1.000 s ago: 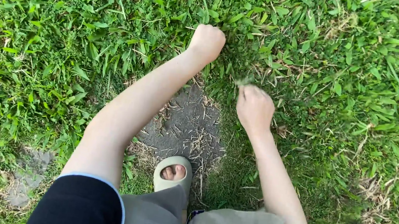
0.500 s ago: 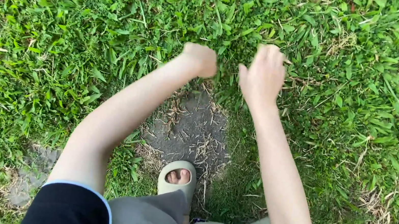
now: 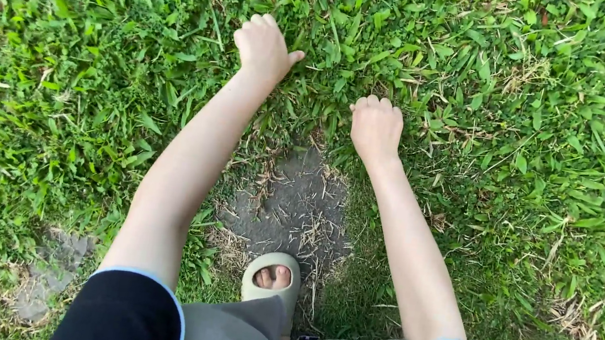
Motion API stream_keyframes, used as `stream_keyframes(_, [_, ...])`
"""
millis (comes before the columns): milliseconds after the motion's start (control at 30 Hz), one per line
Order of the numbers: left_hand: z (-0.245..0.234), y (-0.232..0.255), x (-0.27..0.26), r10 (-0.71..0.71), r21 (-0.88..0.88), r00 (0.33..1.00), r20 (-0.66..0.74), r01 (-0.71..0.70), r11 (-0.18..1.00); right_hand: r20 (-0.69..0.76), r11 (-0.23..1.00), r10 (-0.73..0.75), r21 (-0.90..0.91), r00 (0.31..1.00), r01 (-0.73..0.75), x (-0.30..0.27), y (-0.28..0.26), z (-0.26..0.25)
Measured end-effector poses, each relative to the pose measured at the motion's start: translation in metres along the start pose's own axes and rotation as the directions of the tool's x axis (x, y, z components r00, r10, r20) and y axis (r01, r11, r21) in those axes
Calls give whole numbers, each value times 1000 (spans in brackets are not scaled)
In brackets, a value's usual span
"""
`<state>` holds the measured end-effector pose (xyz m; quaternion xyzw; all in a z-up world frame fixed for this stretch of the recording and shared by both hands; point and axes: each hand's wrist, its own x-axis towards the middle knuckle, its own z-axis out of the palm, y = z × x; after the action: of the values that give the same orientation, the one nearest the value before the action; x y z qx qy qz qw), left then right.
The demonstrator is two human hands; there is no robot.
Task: Pulling weeds from the grass around stepping stones by hand.
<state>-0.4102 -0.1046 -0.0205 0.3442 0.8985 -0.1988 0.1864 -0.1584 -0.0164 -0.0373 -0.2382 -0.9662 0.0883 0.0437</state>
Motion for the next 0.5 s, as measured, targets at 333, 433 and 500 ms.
stream_keyframes(333, [52,-6,44,236,-144,968,-84,-246,958,406,897,295,193,865,-397,-111,43,-47])
stream_keyframes(433, [40,-1,35,334,71,942,13,-334,940,221,934,266,180,938,-307,-84,39,-68])
stream_keyframes(500, [42,3,24,382,88,924,-20,-379,921,193,943,223,204,956,-261,-60,29,-46])
